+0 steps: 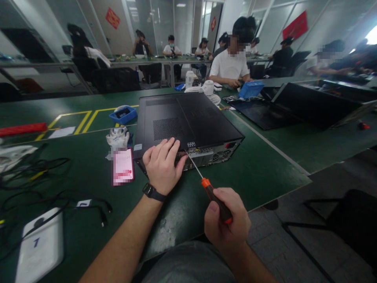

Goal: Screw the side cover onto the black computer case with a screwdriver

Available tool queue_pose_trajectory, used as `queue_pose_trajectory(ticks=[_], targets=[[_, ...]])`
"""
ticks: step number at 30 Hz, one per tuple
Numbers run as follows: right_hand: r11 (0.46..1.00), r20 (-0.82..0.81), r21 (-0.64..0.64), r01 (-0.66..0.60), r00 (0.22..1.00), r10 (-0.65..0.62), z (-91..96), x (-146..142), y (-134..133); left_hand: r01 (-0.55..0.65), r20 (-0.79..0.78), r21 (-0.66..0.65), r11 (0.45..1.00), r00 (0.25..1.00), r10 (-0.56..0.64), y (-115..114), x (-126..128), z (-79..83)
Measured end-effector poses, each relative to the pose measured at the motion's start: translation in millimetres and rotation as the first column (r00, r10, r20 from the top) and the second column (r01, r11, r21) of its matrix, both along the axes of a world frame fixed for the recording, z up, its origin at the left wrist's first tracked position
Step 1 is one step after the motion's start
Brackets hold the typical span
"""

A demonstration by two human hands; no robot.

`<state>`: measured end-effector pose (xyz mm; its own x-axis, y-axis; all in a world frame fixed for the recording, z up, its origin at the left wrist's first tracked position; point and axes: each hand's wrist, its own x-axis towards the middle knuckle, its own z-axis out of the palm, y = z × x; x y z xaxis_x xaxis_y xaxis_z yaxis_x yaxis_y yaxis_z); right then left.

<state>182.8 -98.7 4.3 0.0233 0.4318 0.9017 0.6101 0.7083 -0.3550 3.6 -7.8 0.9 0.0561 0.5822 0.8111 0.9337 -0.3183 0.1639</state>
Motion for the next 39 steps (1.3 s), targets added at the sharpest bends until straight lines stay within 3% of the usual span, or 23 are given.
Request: queue_pose_trajectory(ticks=[10, 17, 23, 29, 34, 39], targets=[[0.998, -0.005, -0.022, -0.053, 0.999, 0.053, -1.1, 2.0, 0.7, -0.005, -0.013, 0.005, 1.000, 1.000, 0.005, -0.3, -0.2, 0.5], [0.998, 0.009, -0.029, 0.053, 0.999, -0.053, -4.3, 2.7, -1.7, -0.001, -0.003, -0.010, 1.000, 1.000, 0.001, -0.5, -0.1, 0.4], [0.999, -0.043, -0.018, -0.049, 0.998, 0.049, -8.5, 2.5, 0.2, 0.003, -0.003, -0.006, 1.000, 1.000, -0.003, -0.5, 0.0, 0.7], [1.000, -0.001, -0.022, 0.017, 1.000, -0.017, -4.3, 3.1, -2.6, 0.006, 0.007, -0.005, 1.000, 1.000, -0.006, -0.6, 0.7, 0.7], [0.996, 0.013, -0.033, -0.087, 0.996, 0.088, -0.8, 2.5, -1.4, 0.008, 0.009, -0.020, 1.000, 1.000, -0.008, -0.7, 0.2, 0.8], [0.998, -0.003, -0.011, -0.064, 0.998, 0.064, -2.6, 2.3, -0.7, 0.002, -0.006, 0.000, 1.000, 1.000, -0.002, -0.1, -0.2, 0.5]])
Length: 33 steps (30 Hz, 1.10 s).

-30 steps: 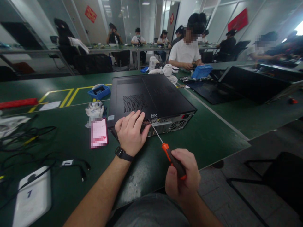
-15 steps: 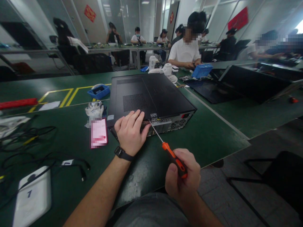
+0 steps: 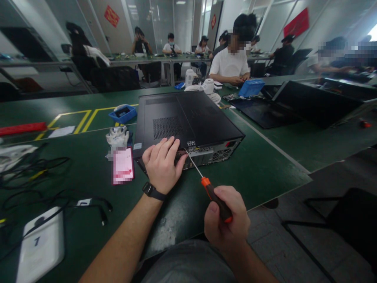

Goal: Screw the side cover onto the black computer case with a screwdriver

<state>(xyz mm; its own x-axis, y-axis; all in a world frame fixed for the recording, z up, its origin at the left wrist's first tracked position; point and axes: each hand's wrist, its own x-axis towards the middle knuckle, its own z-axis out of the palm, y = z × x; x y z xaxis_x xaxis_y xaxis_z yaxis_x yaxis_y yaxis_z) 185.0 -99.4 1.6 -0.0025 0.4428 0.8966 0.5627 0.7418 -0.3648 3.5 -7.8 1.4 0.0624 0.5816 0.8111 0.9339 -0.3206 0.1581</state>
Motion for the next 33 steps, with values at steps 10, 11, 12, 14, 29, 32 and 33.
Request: queue_pose_trajectory(ticks=[10, 11, 12, 14, 29, 32, 33], targets=[[0.999, -0.007, -0.024, -0.034, 0.999, 0.034, -0.4, -0.3, -0.7, -0.009, -0.009, 0.012, 1.000, 1.000, 0.009, -0.3, 0.4, -0.3], [0.999, -0.001, -0.029, -0.032, 0.999, 0.032, 0.3, -0.6, -0.8, -0.008, -0.008, 0.012, 1.000, 1.000, 0.008, -0.1, 0.3, -0.3], [0.999, 0.007, -0.034, -0.027, 1.000, 0.027, 0.8, -0.9, -0.9, -0.007, -0.007, 0.011, 1.000, 1.000, 0.007, 0.1, 0.2, -0.3], [1.000, 0.009, -0.024, -0.014, 1.000, 0.014, 0.6, -1.2, -1.2, -0.007, -0.008, 0.014, 1.000, 1.000, 0.007, 0.5, 0.1, -0.3], [1.000, 0.003, 0.003, 0.014, 1.000, -0.014, 2.1, -3.1, -0.6, -0.011, -0.020, 0.031, 0.999, 1.000, 0.012, 0.8, 0.0, -0.8], [0.998, 0.012, 0.005, 0.063, 0.998, -0.063, 2.2, -3.1, -2.2, -0.012, -0.025, 0.033, 0.999, 1.000, 0.013, 0.8, 0.0, -0.5], [0.997, 0.018, -0.009, 0.081, 0.997, -0.081, 2.1, -2.8, -2.9, -0.012, -0.027, 0.030, 0.999, 1.000, 0.013, 0.9, -0.1, -0.5]])
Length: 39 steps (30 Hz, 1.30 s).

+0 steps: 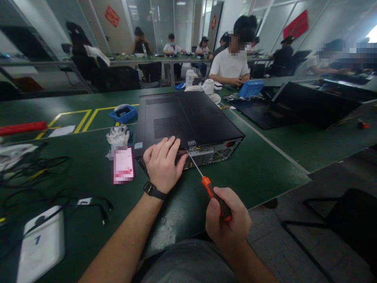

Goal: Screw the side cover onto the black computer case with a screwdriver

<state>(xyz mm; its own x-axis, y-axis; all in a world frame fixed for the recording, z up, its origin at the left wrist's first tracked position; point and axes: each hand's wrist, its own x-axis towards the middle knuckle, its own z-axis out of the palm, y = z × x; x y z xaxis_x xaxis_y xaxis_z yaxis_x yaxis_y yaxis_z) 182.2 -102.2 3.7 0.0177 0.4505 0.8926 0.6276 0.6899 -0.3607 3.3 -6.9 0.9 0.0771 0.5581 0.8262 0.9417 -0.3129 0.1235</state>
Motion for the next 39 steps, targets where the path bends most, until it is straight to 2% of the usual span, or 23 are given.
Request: queue_pose_trajectory(ticks=[4, 12, 17, 20, 23, 27, 34, 39], targets=[[0.999, -0.006, -0.040, 0.006, 1.000, -0.006, -1.2, 2.1, -0.9, 0.008, 0.014, -0.019, 1.000, 1.000, -0.008, 0.0, -0.5, -0.7], [0.996, -0.014, 0.003, -0.089, 0.996, 0.089, 0.7, 2.0, 3.9, 0.015, 0.022, -0.018, 1.000, 1.000, -0.015, -0.4, -0.4, -0.3], [0.999, -0.008, 0.025, -0.040, 0.999, 0.040, -2.0, 2.6, 1.8, 0.013, 0.026, -0.027, 1.000, 1.000, -0.012, -0.1, -0.6, -0.6], [1.000, -0.034, -0.011, -0.009, 0.999, 0.009, -4.1, 2.5, 0.1, 0.022, 0.043, -0.037, 0.999, 0.999, -0.020, -0.7, -0.7, -0.4], [0.999, -0.039, -0.027, -0.031, 0.999, 0.030, -2.4, 1.7, 0.7, 0.030, 0.054, -0.044, 0.999, 0.998, -0.028, -1.3, -0.5, -0.2], [0.997, 0.003, 0.011, -0.070, 0.998, 0.070, 2.6, 1.0, 3.1, 0.029, 0.056, -0.049, 0.998, 0.998, -0.026, -1.5, 0.0, -0.3], [1.000, -0.007, 0.006, 0.013, 1.000, -0.013, -1.6, 2.1, 1.6, 0.035, 0.060, -0.053, 0.998, 0.998, -0.031, -0.9, 0.0, 0.2], [0.999, -0.002, -0.001, -0.050, 0.999, 0.050, -0.7, 3.5, 1.4, 0.025, 0.043, -0.042, 0.999, 0.999, -0.023, -1.0, -0.8, -0.3]])
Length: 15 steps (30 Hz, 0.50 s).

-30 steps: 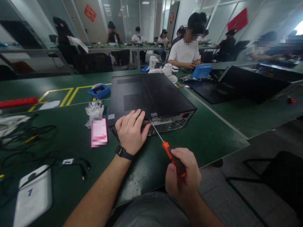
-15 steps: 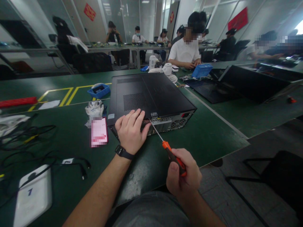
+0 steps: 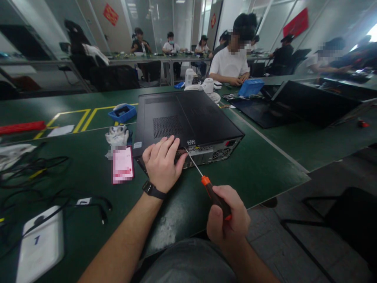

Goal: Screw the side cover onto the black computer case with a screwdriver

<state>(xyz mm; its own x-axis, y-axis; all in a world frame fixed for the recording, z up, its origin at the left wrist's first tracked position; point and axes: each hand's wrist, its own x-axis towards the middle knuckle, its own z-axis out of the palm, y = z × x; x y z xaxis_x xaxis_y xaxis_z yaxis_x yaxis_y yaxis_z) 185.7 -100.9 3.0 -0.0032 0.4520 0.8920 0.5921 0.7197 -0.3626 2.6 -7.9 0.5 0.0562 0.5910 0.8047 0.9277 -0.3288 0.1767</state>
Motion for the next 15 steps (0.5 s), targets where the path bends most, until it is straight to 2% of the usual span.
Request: queue_pose_trajectory(ticks=[4, 9, 12, 15], targets=[[1.000, 0.019, -0.022, -0.001, 1.000, 0.002, 3.6, -1.0, 0.3, -0.004, -0.011, 0.003, 1.000, 1.000, 0.004, -0.5, 0.0, 0.0], [1.000, -0.001, 0.009, 0.013, 1.000, -0.013, 2.5, -3.1, -0.7, -0.003, -0.003, -0.002, 1.000, 1.000, 0.003, -0.6, 1.0, 1.1], [0.999, -0.010, -0.033, 0.034, 0.999, -0.035, -0.7, -2.0, -1.7, 0.008, 0.020, -0.018, 1.000, 1.000, -0.007, -0.6, 0.8, 1.0], [1.000, -0.010, -0.012, -0.015, 1.000, 0.015, -2.5, -0.3, -0.9, 0.006, 0.017, -0.016, 1.000, 1.000, -0.006, -0.4, 0.3, 0.5]])
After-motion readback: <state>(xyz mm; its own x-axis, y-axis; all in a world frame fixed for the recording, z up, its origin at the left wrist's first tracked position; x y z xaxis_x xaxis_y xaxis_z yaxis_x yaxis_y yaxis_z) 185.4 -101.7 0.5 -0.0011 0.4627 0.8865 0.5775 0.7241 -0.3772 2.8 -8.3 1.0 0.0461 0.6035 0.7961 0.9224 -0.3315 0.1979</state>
